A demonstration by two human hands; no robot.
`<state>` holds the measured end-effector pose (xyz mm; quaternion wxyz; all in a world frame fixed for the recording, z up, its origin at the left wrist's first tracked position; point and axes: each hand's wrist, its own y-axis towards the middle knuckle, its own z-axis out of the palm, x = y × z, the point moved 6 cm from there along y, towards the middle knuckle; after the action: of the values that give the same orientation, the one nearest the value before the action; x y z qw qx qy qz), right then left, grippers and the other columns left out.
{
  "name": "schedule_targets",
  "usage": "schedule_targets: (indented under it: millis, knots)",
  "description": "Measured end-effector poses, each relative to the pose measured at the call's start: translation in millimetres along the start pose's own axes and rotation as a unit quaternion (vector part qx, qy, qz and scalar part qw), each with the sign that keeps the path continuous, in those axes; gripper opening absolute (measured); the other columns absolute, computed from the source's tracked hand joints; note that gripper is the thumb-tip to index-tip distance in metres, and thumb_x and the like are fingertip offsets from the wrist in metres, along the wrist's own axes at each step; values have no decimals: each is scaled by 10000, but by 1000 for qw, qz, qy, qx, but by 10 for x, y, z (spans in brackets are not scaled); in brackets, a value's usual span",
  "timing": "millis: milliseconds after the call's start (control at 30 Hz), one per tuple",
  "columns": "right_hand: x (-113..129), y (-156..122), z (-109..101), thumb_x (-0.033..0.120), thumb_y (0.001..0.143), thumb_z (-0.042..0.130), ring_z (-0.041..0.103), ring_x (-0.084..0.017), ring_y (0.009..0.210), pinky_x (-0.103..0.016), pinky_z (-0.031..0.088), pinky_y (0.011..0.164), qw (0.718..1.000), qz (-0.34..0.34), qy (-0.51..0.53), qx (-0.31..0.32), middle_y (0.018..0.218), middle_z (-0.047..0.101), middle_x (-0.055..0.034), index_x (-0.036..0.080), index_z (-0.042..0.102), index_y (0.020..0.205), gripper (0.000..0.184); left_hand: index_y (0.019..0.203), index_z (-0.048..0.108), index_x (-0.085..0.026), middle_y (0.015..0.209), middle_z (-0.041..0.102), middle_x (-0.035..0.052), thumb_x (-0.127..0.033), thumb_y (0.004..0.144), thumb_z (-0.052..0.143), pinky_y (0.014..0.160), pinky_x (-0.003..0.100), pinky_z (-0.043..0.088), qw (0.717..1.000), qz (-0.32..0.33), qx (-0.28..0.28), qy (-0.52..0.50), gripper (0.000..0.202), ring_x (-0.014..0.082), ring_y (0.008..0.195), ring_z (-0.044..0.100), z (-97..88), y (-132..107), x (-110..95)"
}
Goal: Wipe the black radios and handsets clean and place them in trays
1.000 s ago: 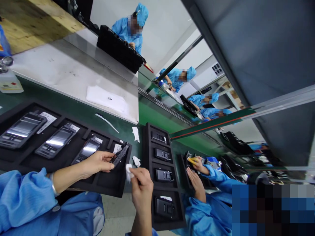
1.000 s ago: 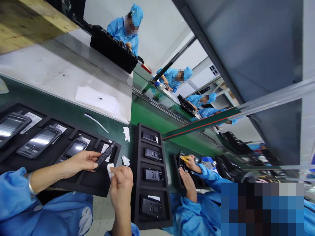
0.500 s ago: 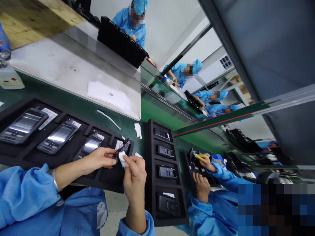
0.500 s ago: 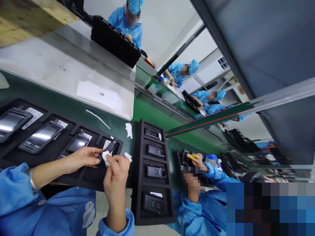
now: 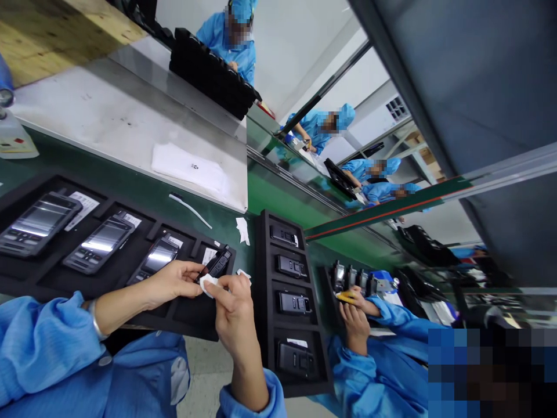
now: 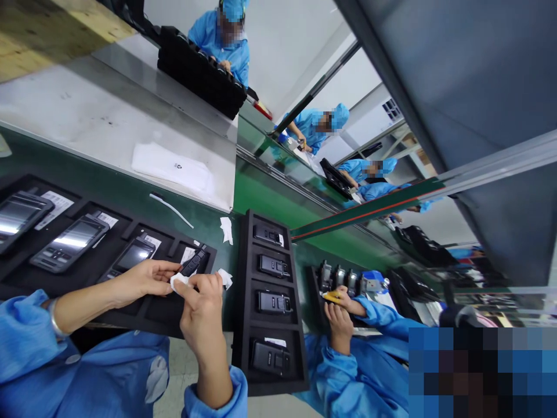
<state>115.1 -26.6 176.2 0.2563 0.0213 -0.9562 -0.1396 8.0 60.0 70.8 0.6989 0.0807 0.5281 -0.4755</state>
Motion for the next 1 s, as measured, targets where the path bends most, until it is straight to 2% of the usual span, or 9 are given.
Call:
schedule_targets:
  millis: [100, 267, 367, 467, 533, 633, 800, 900, 1000]
  knots:
    - [-12, 4, -40, 62, 942, 484, 532, -167, 895, -497, 298, 1075, 1000, -9, 14, 23, 895, 594, -4, 348, 733, 1108, 414, 1117, 713, -146, 955, 743, 47, -210, 573, 841, 892, 321, 509, 1000, -5, -6, -3, 563, 198, 943, 669, -10, -6, -3]
    - [-178, -101, -116, -7, 861, 493, 530, -179, 893, -509, 262, 1071, 998, -1, -59, 39, 874, 613, 1, 337, 757, 1009, 459, 1213, 668, -146, 1017, 736, 79, -281, 614, 837, 802, 331, 543, 999, -27, 3, -20, 637, 212, 946, 666, -6, -37, -15]
    - [-429, -306, -208, 10, 855, 468, 522, -191, 866, -496, 290, 1031, 990, 41, -130, -27, 863, 615, -16, 291, 757, 983, 423, 1180, 689, -156, 1016, 722, 74, -286, 620, 841, 781, 320, 551, 998, -39, 14, -40, 595, 196, 921, 658, 11, -50, -13]
    - [-693, -549, -216, 56, 874, 456, 506, -190, 790, -408, 377, 886, 973, 96, -188, -94, 834, 608, -35, 262, 760, 976, 381, 1157, 701, -160, 979, 709, 64, -281, 591, 861, 764, 316, 555, 998, -39, -1, -43, 600, 189, 894, 649, 8, -50, -14]
    - [-821, -667, -124, 71, 861, 453, 513, -199, 779, -394, 389, 830, 961, 123, -227, -95, 858, 618, -56, 239, 760, 997, 375, 1163, 693, -159, 971, 698, 62, -283, 580, 867, 758, 318, 557, 998, -36, -14, -42, 621, 189, 891, 644, 4, -49, -20]
    - [-906, -783, 14, 133, 885, 464, 557, -240, 890, -444, 404, 875, 952, 149, -245, -103, 1010, 629, -104, 205, 732, 1101, 352, 1160, 678, -145, 961, 680, 65, -285, 562, 871, 742, 321, 557, 999, -27, -28, -35, 643, 192, 884, 639, 0, -55, -38]
    - [-770, -962, 63, 249, 965, 498, 583, -233, 932, -393, 465, 840, 949, 155, -157, -227, 1017, 629, -112, 181, 707, 1147, 286, 1215, 600, -160, 868, 636, 14, -320, 552, 860, 718, 331, 545, 999, 8, -51, -9, 729, 177, 804, 627, -8, -62, -30]
    - [-618, -959, 132, 244, 991, 491, 615, -210, 995, -347, 499, 853, 953, 176, -42, -245, 1066, 641, -117, 176, 674, 1206, 290, 1317, 486, -174, 840, 590, -22, -325, 575, 824, 705, 320, 520, 993, 51, -97, 46, 829, 153, 746, 600, -16, -74, -19]
    - [-442, -804, 199, 277, 1005, 480, 614, -213, 1092, -352, 502, 922, 950, 199, 46, -238, 1152, 643, -138, 161, 632, 1266, 323, 1389, 398, -180, 861, 576, -24, -306, 636, 768, 698, 310, 500, 975, 87, -134, 153, 848, 151, 735, 582, 33, -109, -49]
